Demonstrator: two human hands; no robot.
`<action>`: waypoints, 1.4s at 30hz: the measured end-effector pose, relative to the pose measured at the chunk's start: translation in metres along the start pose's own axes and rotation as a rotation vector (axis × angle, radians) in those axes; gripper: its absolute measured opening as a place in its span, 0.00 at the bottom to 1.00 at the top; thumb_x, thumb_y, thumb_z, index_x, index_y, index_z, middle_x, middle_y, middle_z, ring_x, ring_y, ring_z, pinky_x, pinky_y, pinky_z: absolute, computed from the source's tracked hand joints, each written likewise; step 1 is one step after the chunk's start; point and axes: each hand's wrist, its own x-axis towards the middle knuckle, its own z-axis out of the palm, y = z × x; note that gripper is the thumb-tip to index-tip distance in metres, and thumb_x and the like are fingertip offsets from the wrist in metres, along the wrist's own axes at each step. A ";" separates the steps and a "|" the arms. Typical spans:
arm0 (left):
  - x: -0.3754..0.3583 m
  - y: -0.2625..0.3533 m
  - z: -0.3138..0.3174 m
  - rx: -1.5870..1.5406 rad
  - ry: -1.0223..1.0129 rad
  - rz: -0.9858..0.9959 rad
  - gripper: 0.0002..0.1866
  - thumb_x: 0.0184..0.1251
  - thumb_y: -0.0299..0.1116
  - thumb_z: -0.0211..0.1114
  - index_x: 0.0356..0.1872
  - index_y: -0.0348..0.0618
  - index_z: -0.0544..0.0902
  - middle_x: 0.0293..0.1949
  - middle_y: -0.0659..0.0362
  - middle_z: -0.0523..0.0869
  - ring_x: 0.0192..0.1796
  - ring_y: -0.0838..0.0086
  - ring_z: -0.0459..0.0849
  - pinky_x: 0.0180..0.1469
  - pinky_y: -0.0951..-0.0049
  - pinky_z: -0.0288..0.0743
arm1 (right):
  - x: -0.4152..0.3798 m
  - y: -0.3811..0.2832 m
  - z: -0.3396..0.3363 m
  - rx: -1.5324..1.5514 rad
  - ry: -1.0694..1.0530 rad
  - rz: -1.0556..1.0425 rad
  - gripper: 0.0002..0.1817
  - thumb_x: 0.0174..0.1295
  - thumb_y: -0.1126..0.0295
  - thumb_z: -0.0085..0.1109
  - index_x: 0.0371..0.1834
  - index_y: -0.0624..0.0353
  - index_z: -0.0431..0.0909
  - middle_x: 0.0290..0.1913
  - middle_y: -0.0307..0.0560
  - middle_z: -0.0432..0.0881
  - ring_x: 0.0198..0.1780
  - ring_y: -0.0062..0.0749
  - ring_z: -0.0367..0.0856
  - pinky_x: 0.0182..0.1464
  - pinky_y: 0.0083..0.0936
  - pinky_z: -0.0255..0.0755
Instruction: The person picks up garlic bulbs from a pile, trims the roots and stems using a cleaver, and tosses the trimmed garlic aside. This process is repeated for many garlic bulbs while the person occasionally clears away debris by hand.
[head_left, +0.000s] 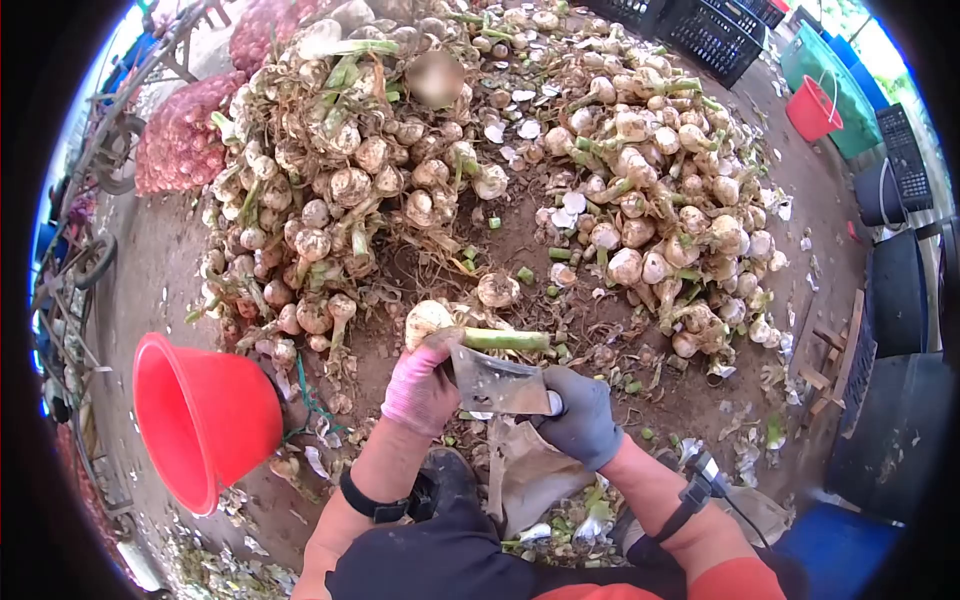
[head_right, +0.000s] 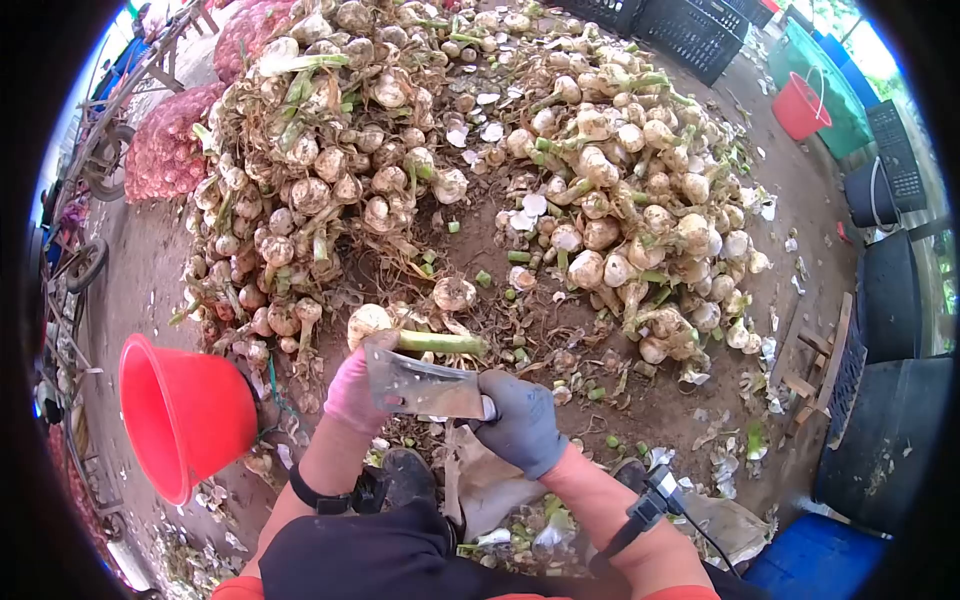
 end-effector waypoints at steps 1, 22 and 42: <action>0.001 -0.001 -0.003 -0.154 0.038 -0.179 0.14 0.71 0.31 0.59 0.53 0.38 0.77 0.48 0.53 0.84 0.42 0.70 0.85 0.42 0.77 0.84 | 0.002 -0.001 0.002 -0.002 0.001 -0.002 0.15 0.46 0.66 0.72 0.37 0.55 0.80 0.30 0.52 0.80 0.32 0.50 0.82 0.33 0.37 0.75; 0.086 0.009 0.049 1.173 -0.193 0.357 0.36 0.57 0.25 0.71 0.68 0.45 0.67 0.65 0.51 0.73 0.66 0.59 0.74 0.68 0.63 0.70 | -0.014 0.080 0.016 0.467 0.189 0.640 0.08 0.52 0.78 0.69 0.29 0.62 0.77 0.29 0.42 0.84 0.32 0.19 0.80 0.37 0.22 0.74; 0.001 -0.001 0.025 0.945 -0.127 0.269 0.35 0.50 0.24 0.75 0.61 0.39 0.68 0.46 0.60 0.82 0.48 0.80 0.81 0.50 0.77 0.77 | 0.024 -0.015 -0.039 -0.027 -0.068 0.041 0.11 0.49 0.70 0.68 0.36 0.55 0.78 0.28 0.51 0.80 0.31 0.49 0.82 0.32 0.36 0.74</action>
